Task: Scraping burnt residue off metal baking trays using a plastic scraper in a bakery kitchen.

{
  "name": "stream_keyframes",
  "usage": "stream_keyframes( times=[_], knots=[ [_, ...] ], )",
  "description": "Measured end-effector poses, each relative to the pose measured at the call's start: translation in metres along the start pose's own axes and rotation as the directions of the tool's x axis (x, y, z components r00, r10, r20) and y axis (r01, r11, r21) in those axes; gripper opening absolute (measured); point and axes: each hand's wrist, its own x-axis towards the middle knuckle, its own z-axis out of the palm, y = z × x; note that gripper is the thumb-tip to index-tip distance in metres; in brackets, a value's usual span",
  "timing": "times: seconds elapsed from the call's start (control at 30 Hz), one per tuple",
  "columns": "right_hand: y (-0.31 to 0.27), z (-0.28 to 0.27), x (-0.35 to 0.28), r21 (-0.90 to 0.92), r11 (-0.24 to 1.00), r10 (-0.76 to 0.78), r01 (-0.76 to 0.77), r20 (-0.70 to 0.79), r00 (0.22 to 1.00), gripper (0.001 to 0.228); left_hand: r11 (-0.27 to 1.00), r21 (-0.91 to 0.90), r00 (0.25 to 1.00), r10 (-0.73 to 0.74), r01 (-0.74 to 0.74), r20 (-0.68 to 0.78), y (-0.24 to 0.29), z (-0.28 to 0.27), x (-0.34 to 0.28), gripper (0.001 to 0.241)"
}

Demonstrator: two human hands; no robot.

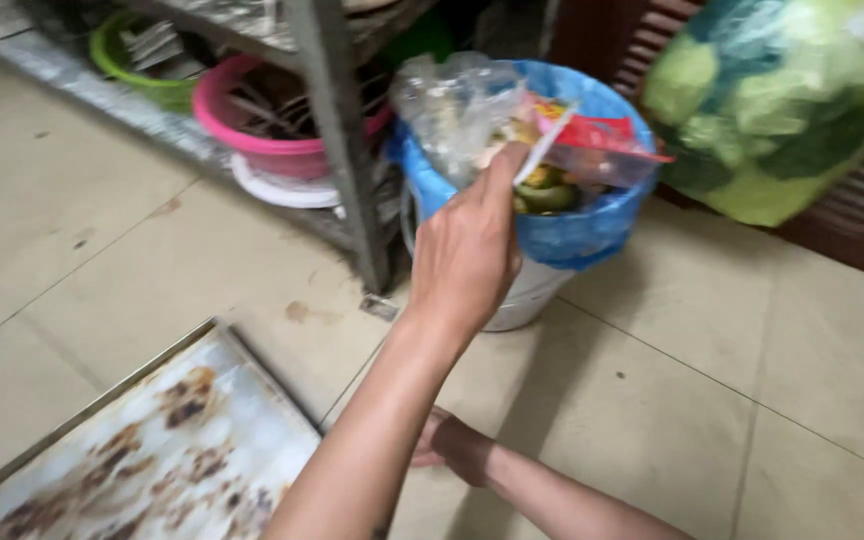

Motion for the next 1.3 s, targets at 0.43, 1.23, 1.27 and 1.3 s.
stream_keyframes(
  times=[0.43, 1.23, 1.27, 1.3],
  knots=[
    [0.065, 0.065, 0.126, -0.635, 0.772, -0.022, 0.039, 0.034, 0.999, 0.053, 0.615, 0.651, 0.774, -0.629, 0.445, 0.066, -0.135, -0.305, -0.331, 0.029],
    [-0.128, 0.282, 0.015, -0.361, 0.891, -0.269, 0.275, 0.069, 0.961, 0.043, -0.485, -0.159, -0.376, -0.39, 0.86, -0.84, -0.057, -0.334, -0.789, 0.05],
    [-0.128, 0.301, 0.017, -0.335, 0.891, -0.293, 0.307, 0.093, 0.952, 0.04, -0.548, -0.034, -0.296, -0.397, 0.836, -0.869, -0.056, -0.328, -0.779, 0.047],
    [-0.127, 0.321, 0.019, -0.338, 0.888, -0.291, 0.313, 0.115, 0.95, 0.04, -0.555, -0.053, -0.308, -0.378, 0.83, -0.873, -0.055, -0.325, -0.774, 0.047]
  ],
)
